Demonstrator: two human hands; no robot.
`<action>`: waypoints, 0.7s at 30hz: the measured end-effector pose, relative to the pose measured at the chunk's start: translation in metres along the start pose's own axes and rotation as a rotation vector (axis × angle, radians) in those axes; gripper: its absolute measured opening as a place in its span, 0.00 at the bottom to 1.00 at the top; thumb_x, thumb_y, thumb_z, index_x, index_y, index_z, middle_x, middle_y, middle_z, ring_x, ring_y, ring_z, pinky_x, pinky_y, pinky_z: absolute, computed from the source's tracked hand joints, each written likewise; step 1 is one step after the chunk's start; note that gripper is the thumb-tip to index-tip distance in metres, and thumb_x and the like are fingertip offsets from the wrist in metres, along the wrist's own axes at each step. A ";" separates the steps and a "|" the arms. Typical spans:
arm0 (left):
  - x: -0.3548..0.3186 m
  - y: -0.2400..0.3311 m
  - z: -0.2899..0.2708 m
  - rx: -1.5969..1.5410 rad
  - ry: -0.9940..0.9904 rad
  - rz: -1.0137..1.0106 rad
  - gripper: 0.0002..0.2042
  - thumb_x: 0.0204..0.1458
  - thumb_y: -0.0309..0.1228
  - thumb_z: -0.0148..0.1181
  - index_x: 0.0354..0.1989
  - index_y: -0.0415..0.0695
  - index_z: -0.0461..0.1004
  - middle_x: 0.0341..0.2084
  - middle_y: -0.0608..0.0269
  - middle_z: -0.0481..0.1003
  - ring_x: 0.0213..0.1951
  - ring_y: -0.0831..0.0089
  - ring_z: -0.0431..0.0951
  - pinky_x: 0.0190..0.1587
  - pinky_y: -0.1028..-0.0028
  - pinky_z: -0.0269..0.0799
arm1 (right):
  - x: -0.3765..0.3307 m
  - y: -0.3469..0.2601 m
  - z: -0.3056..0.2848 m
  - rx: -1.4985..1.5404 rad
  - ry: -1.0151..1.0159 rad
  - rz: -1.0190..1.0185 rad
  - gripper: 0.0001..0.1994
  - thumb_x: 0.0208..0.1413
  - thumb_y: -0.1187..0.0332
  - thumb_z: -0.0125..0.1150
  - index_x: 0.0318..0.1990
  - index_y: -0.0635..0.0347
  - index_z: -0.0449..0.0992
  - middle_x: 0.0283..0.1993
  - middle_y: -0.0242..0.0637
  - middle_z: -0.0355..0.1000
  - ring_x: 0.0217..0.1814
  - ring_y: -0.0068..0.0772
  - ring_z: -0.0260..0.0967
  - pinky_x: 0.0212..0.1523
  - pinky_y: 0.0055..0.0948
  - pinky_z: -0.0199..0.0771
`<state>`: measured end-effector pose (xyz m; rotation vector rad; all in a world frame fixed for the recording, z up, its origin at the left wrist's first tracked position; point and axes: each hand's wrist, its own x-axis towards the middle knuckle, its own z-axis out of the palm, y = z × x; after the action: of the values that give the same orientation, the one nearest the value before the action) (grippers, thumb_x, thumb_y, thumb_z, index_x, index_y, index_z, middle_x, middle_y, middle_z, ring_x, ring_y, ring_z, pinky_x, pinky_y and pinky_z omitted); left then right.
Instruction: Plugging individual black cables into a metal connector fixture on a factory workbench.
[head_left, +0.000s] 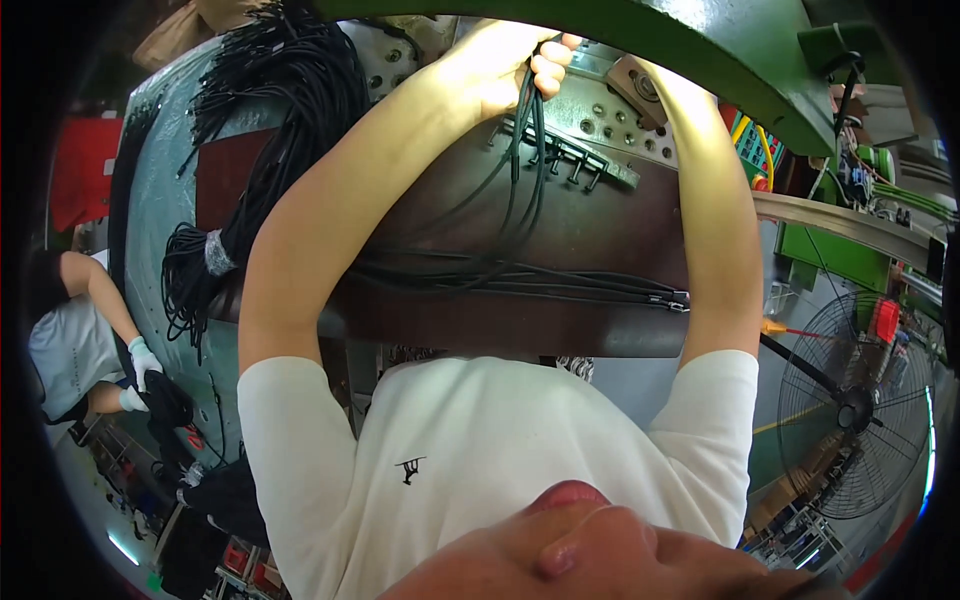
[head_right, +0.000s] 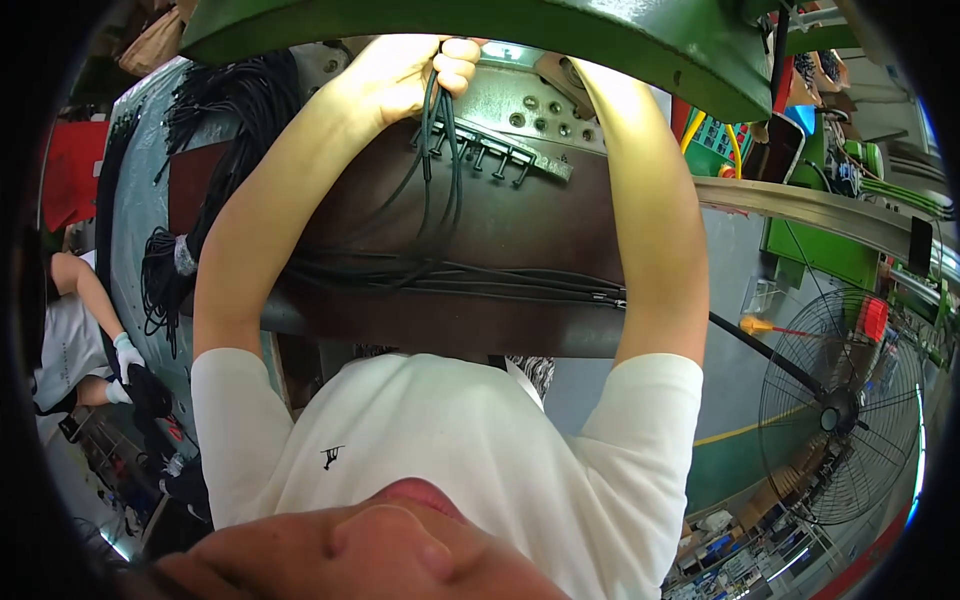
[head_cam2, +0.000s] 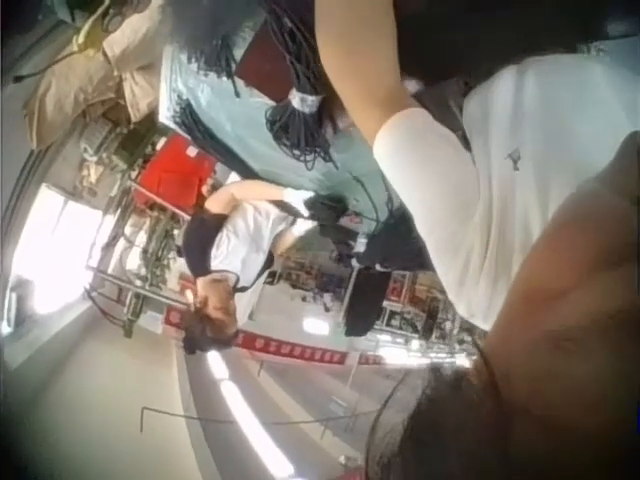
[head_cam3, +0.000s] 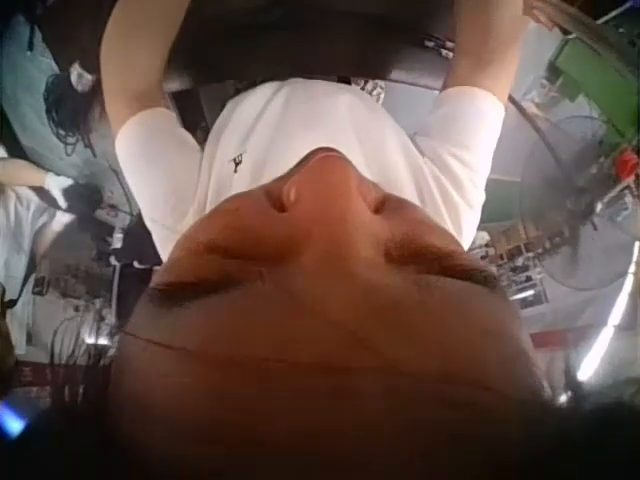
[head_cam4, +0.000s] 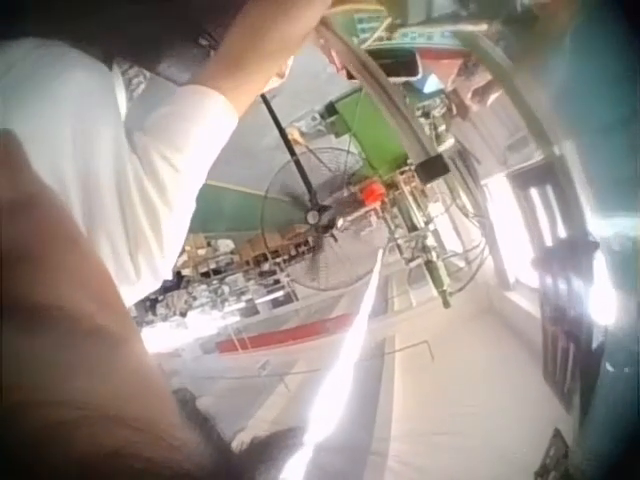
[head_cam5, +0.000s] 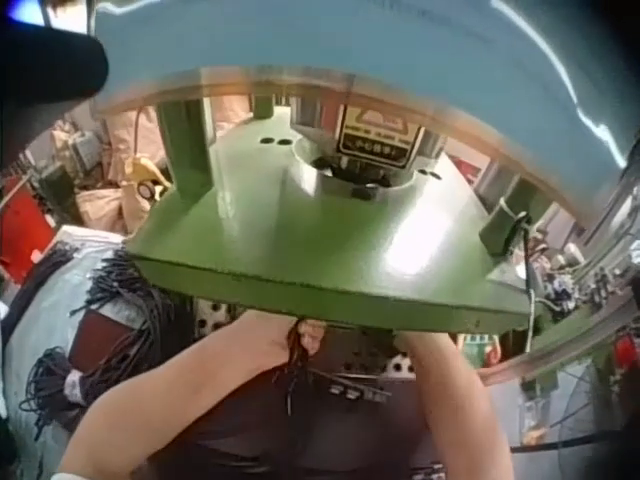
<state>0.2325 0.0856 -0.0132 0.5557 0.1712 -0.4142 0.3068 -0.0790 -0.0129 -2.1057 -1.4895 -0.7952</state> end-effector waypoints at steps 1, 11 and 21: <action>0.002 0.001 -0.009 -0.031 -0.080 0.003 0.12 0.64 0.33 0.40 0.38 0.36 0.66 0.19 0.70 0.63 0.19 0.83 0.63 0.22 0.83 0.67 | -0.004 0.002 0.001 -0.029 -0.002 -0.009 0.12 0.49 0.71 0.56 0.43 0.55 0.76 0.34 0.40 0.74 0.35 0.42 0.72 0.36 0.36 0.72; -0.018 0.025 -0.025 1.741 0.566 0.175 0.11 0.60 0.30 0.45 0.41 0.42 0.74 0.38 0.53 0.75 0.39 0.64 0.74 0.44 0.64 0.69 | -0.009 0.006 0.007 -0.213 -0.271 0.103 0.12 0.47 0.65 0.61 0.40 0.54 0.76 0.31 0.38 0.74 0.32 0.41 0.73 0.33 0.38 0.73; -0.007 0.029 -0.094 2.258 0.468 0.921 0.11 0.51 0.37 0.59 0.35 0.42 0.77 0.26 0.56 0.77 0.30 0.58 0.77 0.34 0.65 0.73 | -0.033 0.046 0.024 -0.090 -0.106 0.129 0.11 0.50 0.64 0.63 0.37 0.60 0.79 0.30 0.44 0.76 0.32 0.46 0.73 0.34 0.37 0.73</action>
<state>0.2343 0.1610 -0.0766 2.7969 -0.2204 0.6983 0.3467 -0.1015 -0.0540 -2.3172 -1.3764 -0.7264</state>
